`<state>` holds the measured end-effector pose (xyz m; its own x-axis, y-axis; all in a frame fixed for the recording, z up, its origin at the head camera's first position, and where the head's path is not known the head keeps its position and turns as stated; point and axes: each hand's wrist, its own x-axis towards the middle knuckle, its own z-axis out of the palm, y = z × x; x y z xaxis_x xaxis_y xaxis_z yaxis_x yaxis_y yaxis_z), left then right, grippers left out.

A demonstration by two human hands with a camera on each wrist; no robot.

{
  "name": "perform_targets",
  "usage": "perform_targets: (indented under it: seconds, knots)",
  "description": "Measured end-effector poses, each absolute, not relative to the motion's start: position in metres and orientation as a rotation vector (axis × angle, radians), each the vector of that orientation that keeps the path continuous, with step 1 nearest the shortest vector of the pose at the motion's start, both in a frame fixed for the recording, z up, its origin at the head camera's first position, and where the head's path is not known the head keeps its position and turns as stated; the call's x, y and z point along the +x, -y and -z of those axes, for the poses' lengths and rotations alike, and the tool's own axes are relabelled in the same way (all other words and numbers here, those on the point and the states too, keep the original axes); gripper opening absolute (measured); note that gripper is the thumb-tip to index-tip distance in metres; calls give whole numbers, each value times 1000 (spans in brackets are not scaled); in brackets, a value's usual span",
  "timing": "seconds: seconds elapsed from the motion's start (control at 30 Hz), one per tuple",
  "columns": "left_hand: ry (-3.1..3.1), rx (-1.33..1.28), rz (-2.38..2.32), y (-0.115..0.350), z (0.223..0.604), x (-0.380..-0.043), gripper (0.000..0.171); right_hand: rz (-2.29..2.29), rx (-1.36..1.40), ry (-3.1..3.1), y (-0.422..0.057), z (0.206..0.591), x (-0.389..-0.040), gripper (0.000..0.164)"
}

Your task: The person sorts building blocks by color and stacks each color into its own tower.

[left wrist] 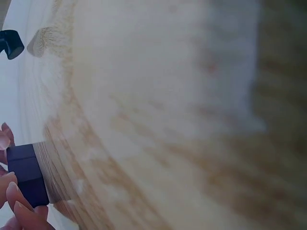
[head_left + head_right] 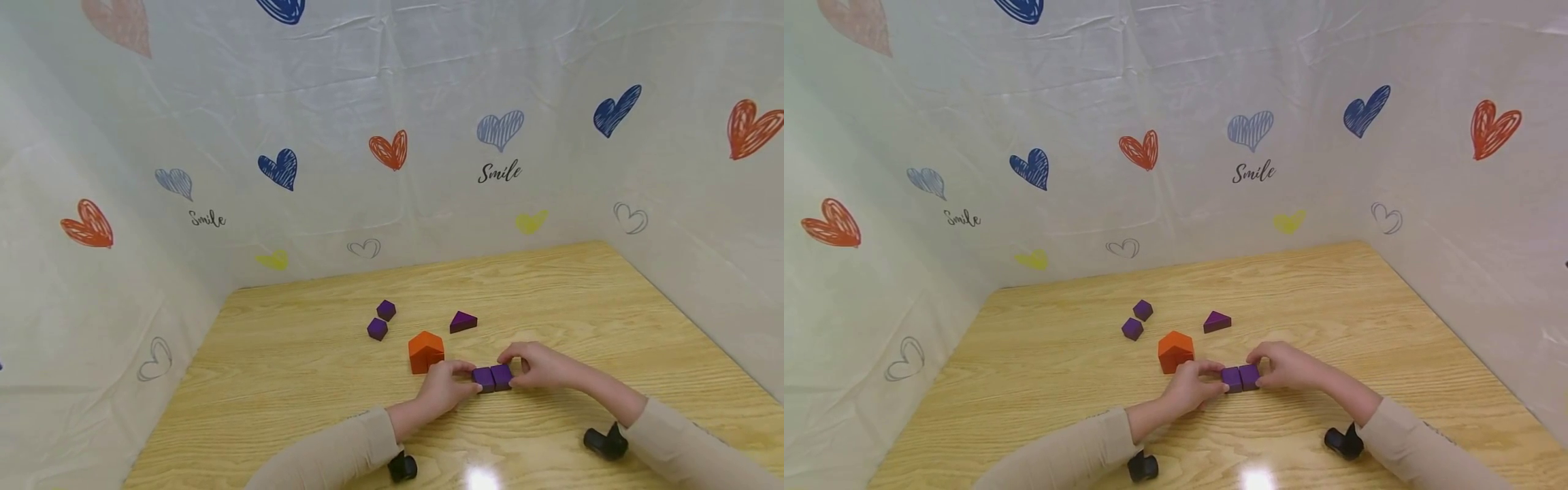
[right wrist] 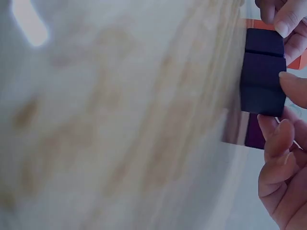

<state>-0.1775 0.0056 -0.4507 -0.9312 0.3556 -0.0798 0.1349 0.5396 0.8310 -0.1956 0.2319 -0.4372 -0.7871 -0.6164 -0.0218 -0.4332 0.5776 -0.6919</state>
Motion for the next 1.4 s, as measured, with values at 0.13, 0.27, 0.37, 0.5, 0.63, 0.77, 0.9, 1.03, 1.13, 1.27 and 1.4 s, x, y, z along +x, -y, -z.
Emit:
perform_targets:
  seconds: [0.13,0.27,0.37,0.5,0.63,0.77,0.9,1.03,1.13,1.27,1.4]
  knots:
    - [-2522,413,-1359,-5,451,-178,29,1171,-721,-2420,-236,445,-198,35]
    - [-2512,417,-1377,-4,452,-178,29,1303,-622,-2292,-240,451,-200,38]
    - [-2511,416,-1391,-5,453,-178,29,1350,-598,-2238,-241,453,-200,39]
    - [-2509,406,-1407,-5,454,-177,29,1373,-586,-2214,-241,454,-201,39]
    - [-2517,402,-1411,-5,453,-176,31,1375,-582,-2221,-241,454,-202,39]
    - [-2535,406,-1404,-6,453,-175,32,1381,-588,-2228,-241,455,-202,39]
    - [-2547,405,-1396,-6,453,-174,32,1388,-591,-2230,-242,455,-201,39]
    - [-2552,405,-1397,-7,453,-174,32,1397,-574,-2223,-241,456,-201,40]
    - [-2565,410,-1390,-7,453,-175,32,1399,-567,-2224,-240,454,-200,40]
    - [-2580,410,-1380,-7,452,-175,32,1397,-573,-2227,-239,451,-199,39]
    - [-2579,410,-1380,-7,452,-174,32,1393,-573,-2226,-239,450,-199,38]
